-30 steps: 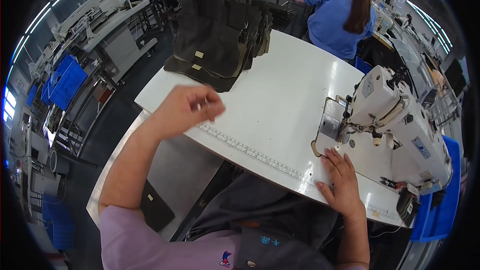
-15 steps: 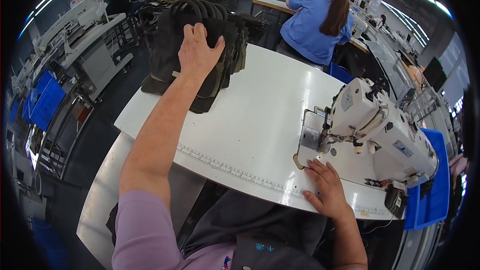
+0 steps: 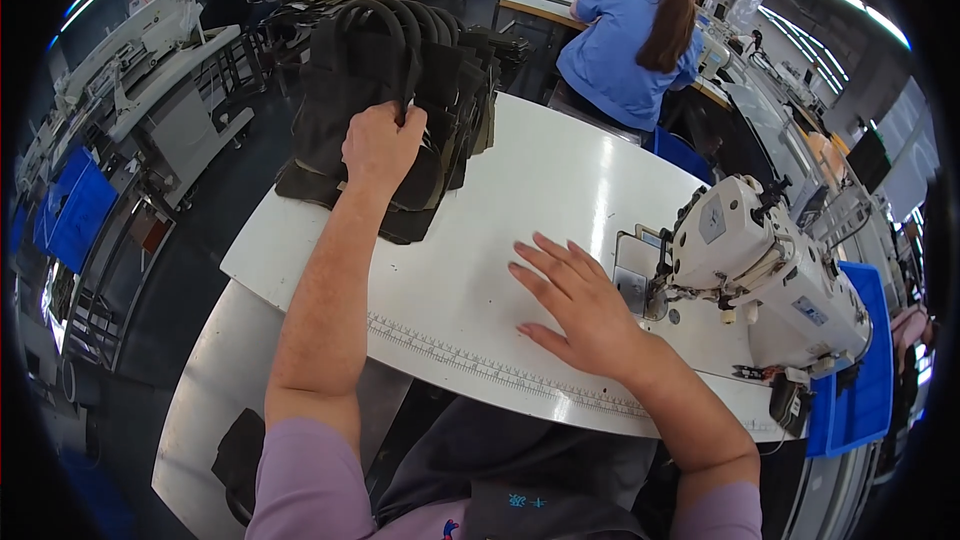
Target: Sewing and assembling components of leather or fabric bags using an industrial sewing machine.
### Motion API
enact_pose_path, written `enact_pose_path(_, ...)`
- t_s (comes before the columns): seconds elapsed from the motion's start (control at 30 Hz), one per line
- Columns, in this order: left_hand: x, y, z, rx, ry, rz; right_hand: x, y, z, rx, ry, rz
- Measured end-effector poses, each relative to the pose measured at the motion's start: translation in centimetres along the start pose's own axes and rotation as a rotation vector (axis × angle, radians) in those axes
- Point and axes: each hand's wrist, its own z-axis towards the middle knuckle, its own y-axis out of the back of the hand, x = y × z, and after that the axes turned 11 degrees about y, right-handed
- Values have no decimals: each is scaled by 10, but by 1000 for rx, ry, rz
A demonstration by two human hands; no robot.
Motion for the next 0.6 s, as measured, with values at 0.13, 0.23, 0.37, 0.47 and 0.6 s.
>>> enact_pose_path(0.13, 23, -3, 9, 87, -31, -222, -36, -27, 75, -187, 61, -11)
enact_pose_path(0.23, 23, 1, 11, 131, -59, -305, -57, -36, 128, -186, 77, -272)
enact_pose_path(0.37, 37, 4, 22, 239, -93, -478, -79, -49, 160, -19, 97, -608)
enact_pose_path(0.47, 37, 18, 27, 314, -2, -660, -83, -54, 162, -6, 92, -637)
enact_pose_path(0.6, 64, 40, 42, 310, 217, -1138, -79, -58, 166, 4, 82, -628)
